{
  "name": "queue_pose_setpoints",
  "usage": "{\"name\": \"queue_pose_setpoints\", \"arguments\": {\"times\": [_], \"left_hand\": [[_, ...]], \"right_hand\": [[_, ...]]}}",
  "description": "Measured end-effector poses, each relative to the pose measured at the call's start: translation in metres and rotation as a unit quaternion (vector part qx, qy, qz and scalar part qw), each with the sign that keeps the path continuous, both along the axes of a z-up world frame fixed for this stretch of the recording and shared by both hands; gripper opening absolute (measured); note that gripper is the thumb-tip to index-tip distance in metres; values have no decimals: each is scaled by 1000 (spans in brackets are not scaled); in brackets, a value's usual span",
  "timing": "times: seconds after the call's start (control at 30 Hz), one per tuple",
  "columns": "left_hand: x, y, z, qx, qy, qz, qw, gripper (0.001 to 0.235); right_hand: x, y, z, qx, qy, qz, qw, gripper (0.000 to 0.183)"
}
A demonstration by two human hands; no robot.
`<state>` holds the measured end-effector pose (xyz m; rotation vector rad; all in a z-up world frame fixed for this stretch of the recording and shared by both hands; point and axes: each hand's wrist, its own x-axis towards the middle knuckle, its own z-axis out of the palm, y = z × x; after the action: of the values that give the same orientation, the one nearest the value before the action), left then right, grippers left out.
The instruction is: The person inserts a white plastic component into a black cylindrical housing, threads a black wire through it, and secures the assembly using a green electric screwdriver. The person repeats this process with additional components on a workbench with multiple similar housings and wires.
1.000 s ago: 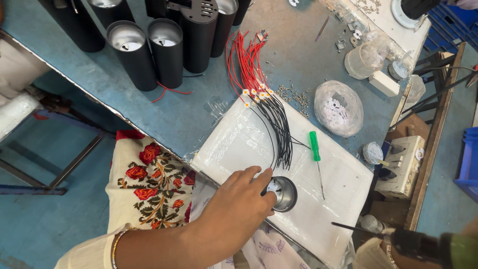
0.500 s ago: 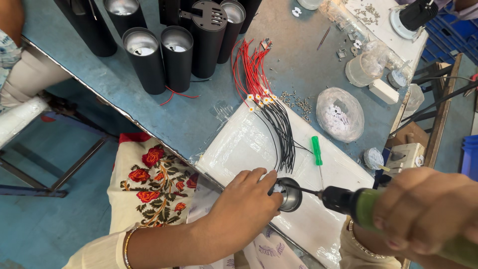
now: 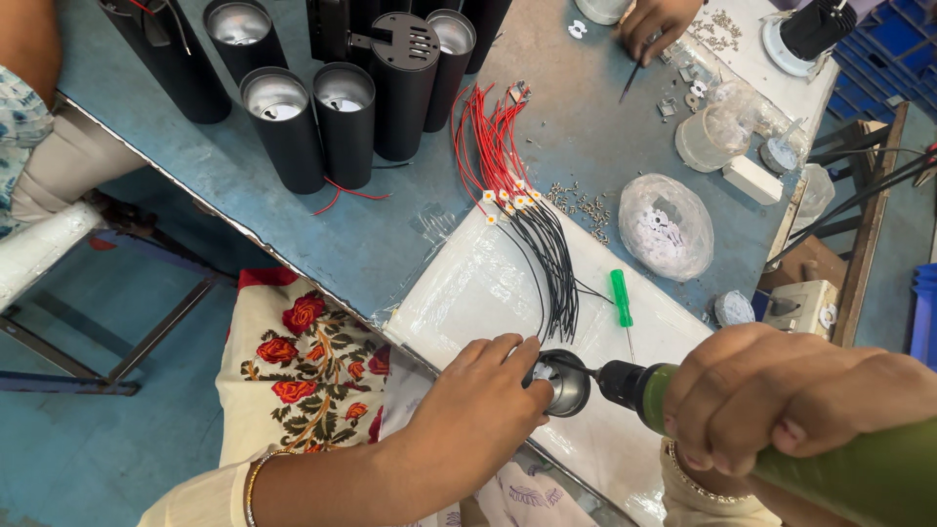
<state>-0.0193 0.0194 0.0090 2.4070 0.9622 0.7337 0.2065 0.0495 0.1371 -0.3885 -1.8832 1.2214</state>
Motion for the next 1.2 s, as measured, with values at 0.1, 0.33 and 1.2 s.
{"name": "queue_pose_setpoints", "arguments": {"times": [0.1,0.33,1.2], "left_hand": [[0,-1,0,9,-9,1,1000,18],[-2,-2,0,36,-16,8,999,23],[1,10,19,-164,-255,56,951,14]], "right_hand": [[4,2,0,-7,11,-4,1000,18],[6,20,-6,73,118,74,988,9],[86,10,-77,143,429,96,887,26]]}}
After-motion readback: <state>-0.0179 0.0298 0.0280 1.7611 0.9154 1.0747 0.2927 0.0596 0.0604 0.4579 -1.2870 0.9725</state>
